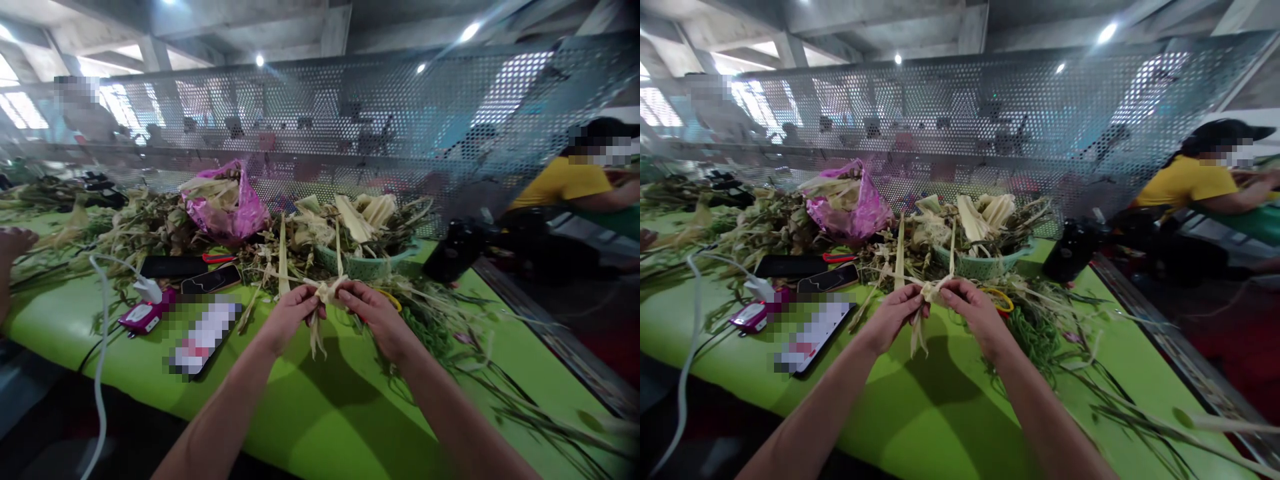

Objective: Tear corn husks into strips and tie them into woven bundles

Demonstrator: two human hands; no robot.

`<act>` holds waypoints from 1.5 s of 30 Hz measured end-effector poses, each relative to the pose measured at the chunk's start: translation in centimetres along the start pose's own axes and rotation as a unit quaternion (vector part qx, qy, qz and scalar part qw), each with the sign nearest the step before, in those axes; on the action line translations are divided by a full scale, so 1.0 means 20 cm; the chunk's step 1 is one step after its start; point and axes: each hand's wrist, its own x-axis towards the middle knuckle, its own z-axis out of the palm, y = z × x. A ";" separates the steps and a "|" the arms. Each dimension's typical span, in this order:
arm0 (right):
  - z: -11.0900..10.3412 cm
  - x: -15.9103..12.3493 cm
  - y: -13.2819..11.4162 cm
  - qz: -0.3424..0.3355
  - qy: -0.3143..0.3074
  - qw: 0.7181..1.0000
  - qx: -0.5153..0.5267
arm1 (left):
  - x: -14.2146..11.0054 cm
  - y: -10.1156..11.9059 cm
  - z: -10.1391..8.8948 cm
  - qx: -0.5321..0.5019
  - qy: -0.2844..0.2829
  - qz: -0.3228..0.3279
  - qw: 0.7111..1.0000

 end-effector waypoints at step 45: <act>-0.02 -0.02 -0.04 -0.071 -0.005 0.980 -0.186 | -0.04 0.00 0.05 0.033 -0.018 -0.010 0.999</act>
